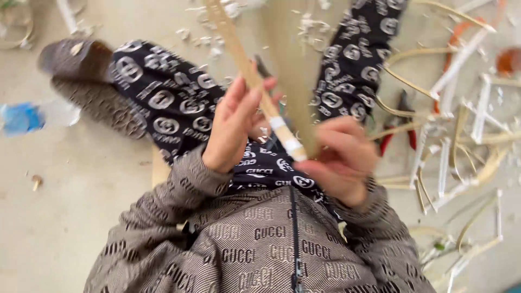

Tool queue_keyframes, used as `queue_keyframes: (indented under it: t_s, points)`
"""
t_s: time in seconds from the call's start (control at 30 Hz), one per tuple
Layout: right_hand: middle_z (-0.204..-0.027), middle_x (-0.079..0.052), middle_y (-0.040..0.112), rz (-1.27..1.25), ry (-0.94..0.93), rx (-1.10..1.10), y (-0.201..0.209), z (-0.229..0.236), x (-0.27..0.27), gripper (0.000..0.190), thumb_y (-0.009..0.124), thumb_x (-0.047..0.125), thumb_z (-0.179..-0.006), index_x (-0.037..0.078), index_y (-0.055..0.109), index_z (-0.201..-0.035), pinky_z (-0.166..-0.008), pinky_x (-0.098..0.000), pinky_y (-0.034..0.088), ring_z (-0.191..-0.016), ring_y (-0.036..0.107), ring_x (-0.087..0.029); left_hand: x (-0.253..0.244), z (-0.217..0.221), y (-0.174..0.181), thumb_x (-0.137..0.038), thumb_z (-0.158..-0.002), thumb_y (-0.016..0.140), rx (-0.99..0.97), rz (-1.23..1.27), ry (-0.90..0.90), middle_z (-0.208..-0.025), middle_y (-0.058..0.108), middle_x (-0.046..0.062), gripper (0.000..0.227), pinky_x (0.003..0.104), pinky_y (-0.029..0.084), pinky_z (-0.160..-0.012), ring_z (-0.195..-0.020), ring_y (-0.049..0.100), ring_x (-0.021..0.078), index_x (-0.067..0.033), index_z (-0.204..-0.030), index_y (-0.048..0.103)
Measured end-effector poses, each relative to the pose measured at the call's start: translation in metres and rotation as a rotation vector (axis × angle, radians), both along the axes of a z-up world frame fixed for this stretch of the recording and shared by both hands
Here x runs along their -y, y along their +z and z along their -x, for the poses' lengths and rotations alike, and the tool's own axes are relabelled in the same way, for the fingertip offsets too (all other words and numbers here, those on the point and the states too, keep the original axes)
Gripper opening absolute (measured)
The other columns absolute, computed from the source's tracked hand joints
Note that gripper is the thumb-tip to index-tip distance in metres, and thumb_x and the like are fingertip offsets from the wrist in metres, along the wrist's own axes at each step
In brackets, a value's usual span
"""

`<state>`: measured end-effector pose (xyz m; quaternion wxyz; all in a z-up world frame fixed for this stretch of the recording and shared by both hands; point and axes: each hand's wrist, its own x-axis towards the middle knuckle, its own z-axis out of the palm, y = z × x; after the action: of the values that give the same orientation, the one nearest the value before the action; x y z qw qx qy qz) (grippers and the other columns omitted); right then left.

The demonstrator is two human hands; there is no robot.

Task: Assembling curved wooden frame structures using adhesive and tape.

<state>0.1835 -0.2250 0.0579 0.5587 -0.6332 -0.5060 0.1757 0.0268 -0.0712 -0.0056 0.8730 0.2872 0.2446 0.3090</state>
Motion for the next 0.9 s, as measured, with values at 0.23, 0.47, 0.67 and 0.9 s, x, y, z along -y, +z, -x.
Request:
queue_keyframes:
  t_s: [0.23, 0.47, 0.67, 0.9]
  points:
    - [-0.103, -0.005, 0.065, 0.025, 0.121, -0.062, -0.028, 0.029, -0.008, 0.050, 0.092, 0.025, -0.084, 0.004, 0.068, -0.123, -0.062, -0.0225, 0.047, -0.074, 0.056, -0.009, 0.038, 0.013, -0.037, -0.012, -0.099, 0.058, -0.157, 0.233, -0.315, -0.128, 0.061, 0.015, 0.073, 0.039, 0.060, -0.083, -0.108, 0.068, 0.0275, -0.0130, -0.161, 0.020]
    - [-0.103, -0.009, 0.069, 0.278, -0.377, -0.101, -0.054, -0.042, 0.056, 0.027, 0.068, 0.006, -0.103, 0.004, 0.066, -0.130, -0.082, -0.0273, 0.053, -0.092, 0.067, -0.019, 0.016, 0.020, -0.034, 0.002, -0.091, 0.054, -0.401, 0.120, -0.270, -0.114, 0.071, 0.016, 0.069, 0.026, 0.056, -0.068, -0.091, 0.070, 0.0186, -0.0065, -0.155, 0.031]
    - [-0.125, -0.019, 0.054, 1.104, -0.440, 0.394, -0.180, -0.107, 0.188, 0.073, 0.084, 0.010, -0.064, 0.005, 0.056, -0.131, -0.093, -0.0517, 0.044, -0.116, 0.051, -0.040, 0.004, 0.040, -0.079, 0.002, -0.094, 0.054, -0.413, 0.082, -0.153, -0.107, 0.069, 0.013, 0.052, 0.025, 0.051, -0.061, -0.072, 0.060, 0.0150, 0.0041, -0.145, 0.045]
    - [-0.129, -0.012, 0.059, 0.914, -0.563, 0.370, -0.238, -0.109, 0.214, 0.049, 0.081, 0.019, -0.069, 0.014, 0.068, -0.116, -0.101, -0.0492, 0.043, -0.121, 0.050, -0.038, 0.009, 0.034, -0.068, -0.010, -0.100, 0.051, -0.295, 0.173, -0.325, -0.096, 0.067, 0.014, 0.035, 0.030, 0.043, -0.039, -0.053, 0.057, 0.0182, 0.0005, -0.131, 0.039]
